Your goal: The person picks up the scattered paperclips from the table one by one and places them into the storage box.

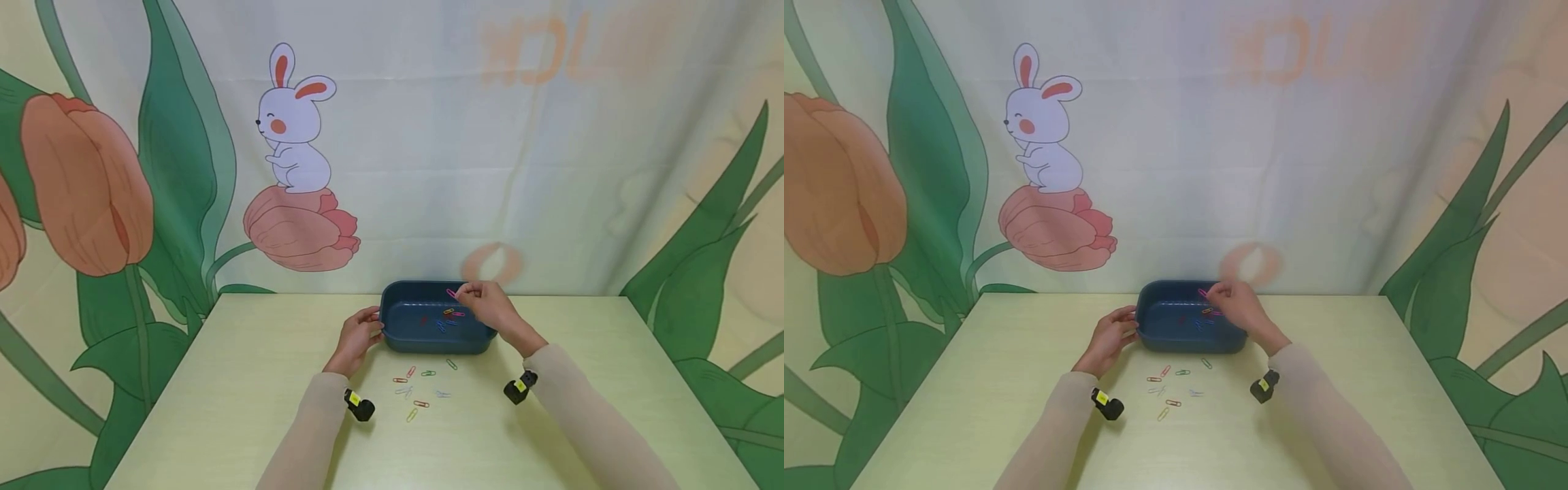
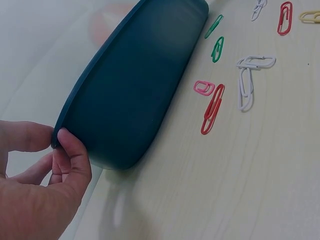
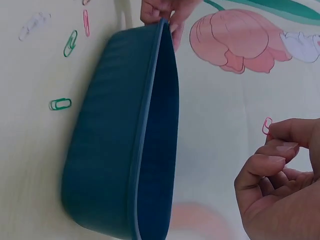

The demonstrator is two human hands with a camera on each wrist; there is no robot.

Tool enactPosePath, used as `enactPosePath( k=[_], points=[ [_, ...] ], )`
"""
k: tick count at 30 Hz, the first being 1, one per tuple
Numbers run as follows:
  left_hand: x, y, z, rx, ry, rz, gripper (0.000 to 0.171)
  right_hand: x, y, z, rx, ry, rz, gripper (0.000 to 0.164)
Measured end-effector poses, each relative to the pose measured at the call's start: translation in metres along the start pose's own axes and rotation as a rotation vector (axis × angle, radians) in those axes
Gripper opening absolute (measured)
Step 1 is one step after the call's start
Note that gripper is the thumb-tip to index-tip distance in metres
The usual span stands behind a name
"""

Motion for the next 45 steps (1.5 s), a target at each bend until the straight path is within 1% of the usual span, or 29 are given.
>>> enactPosePath(
  k=[4,7,13,17,20,23,25,29,32,39,45],
  points=[
    [0.0,0.0,0.0,0.007,0.0,0.004,0.046,0.001,0.002,0.012,0.003,0.026,-0.067,0.024],
    [0.0,-0.002,0.0,0.022,0.0,0.006,0.046,-0.001,0.005,0.021,-0.013,0.032,-0.111,0.025],
    [0.001,-0.003,0.002,0.034,-0.004,0.005,0.046,-0.007,0.016,0.04,-0.06,0.018,-0.128,0.025],
    [0.001,-0.003,0.001,0.031,-0.004,0.006,0.045,-0.015,0.027,0.05,-0.069,-0.005,-0.126,0.027],
    [0.003,-0.004,0.0,0.031,0.005,0.012,0.045,-0.021,0.032,0.053,-0.071,-0.028,-0.117,0.026],
    [0.003,-0.004,0.0,0.036,0.01,0.015,0.045,-0.024,0.034,0.054,-0.069,-0.026,-0.119,0.026],
    [0.002,-0.004,0.0,0.033,0.011,0.018,0.044,-0.024,0.034,0.055,-0.065,-0.022,-0.142,0.026],
    [0.001,-0.001,-0.001,0.036,0.012,0.02,0.044,-0.029,0.033,0.056,-0.042,-0.074,-0.21,0.028],
    [0.001,-0.001,-0.001,0.043,0.012,0.017,0.044,-0.033,0.031,0.054,-0.023,-0.109,-0.214,0.03],
    [0.0,0.0,-0.001,0.039,0.015,0.016,0.045,-0.029,0.018,0.044,0.037,-0.079,-0.208,0.031],
    [0.001,-0.002,0.0,0.039,0.014,0.019,0.045,-0.029,0.006,0.029,0.087,-0.074,-0.208,0.027]
  ],
)
Point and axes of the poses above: each hand's wrist, its own z-axis towards the middle knuckle, its own x-axis out of the back of the hand, y = z × x, the point moved 10 cm from there along z, towards the middle knuckle
